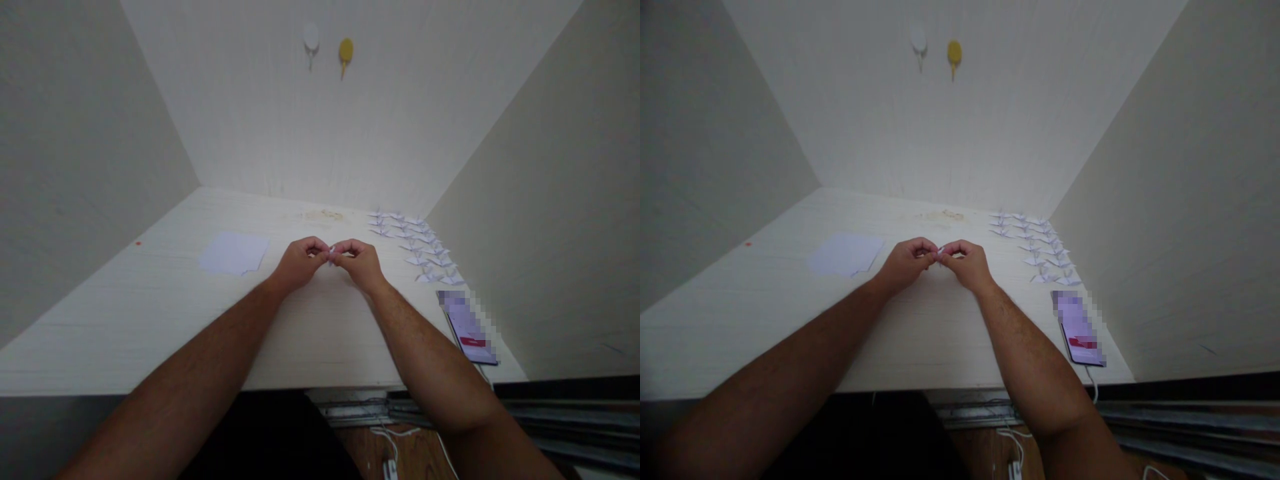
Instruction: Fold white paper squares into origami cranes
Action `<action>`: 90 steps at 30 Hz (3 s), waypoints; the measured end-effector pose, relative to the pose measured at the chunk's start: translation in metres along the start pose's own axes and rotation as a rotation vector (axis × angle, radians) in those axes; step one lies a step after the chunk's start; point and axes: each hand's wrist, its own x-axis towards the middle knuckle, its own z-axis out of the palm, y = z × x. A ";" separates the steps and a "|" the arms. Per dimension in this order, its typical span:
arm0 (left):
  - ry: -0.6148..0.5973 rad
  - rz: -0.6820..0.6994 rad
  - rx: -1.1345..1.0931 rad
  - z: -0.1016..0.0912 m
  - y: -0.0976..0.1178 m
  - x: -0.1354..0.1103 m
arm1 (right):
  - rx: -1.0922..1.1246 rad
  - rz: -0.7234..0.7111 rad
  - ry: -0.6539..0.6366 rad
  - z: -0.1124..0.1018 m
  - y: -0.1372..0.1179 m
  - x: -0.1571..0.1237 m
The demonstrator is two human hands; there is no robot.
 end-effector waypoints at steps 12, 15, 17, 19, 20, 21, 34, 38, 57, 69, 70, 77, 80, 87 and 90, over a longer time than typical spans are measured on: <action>0.064 0.147 0.133 0.002 -0.001 -0.002 | 0.036 -0.029 -0.004 0.000 0.003 0.000; 0.092 0.224 0.191 0.003 -0.001 -0.003 | 0.021 -0.024 0.011 -0.001 0.003 0.001; 0.122 0.266 0.222 0.003 -0.001 -0.003 | 0.007 -0.019 0.027 -0.001 0.002 0.001; 0.141 0.274 0.234 0.003 0.000 -0.003 | 0.003 -0.023 0.037 -0.002 0.002 0.002; 0.140 0.266 0.227 0.003 0.000 -0.002 | 0.004 -0.031 0.037 -0.001 0.001 0.002; 0.132 0.252 0.210 0.003 0.000 -0.002 | 0.007 -0.044 0.036 -0.001 0.001 0.002; 0.136 0.156 0.162 0.007 -0.004 -0.003 | -0.075 -0.092 0.147 0.004 0.000 -0.002; 0.144 0.139 0.195 0.007 -0.005 -0.003 | -0.161 -0.105 0.170 0.006 -0.002 -0.005; 0.201 0.130 0.246 0.012 -0.001 -0.005 | -0.298 -0.119 0.247 0.007 -0.005 -0.006; 0.129 0.020 0.185 0.008 -0.004 -0.002 | -0.086 -0.025 0.140 0.006 0.004 0.000; 0.106 0.021 0.196 0.007 -0.003 -0.002 | -0.091 -0.009 0.123 0.005 0.004 0.001; -0.042 -0.081 0.012 0.001 -0.003 0.000 | -0.029 0.040 -0.004 0.000 0.003 0.002; -0.115 -0.137 -0.102 -0.003 -0.005 0.002 | 0.070 0.101 -0.054 -0.002 0.001 0.002; -0.063 -0.193 -0.143 -0.002 -0.001 0.001 | 0.119 0.167 -0.097 -0.002 0.001 0.001; -0.023 -0.188 -0.120 0.001 0.001 0.000 | 0.099 0.157 -0.126 -0.002 0.003 0.001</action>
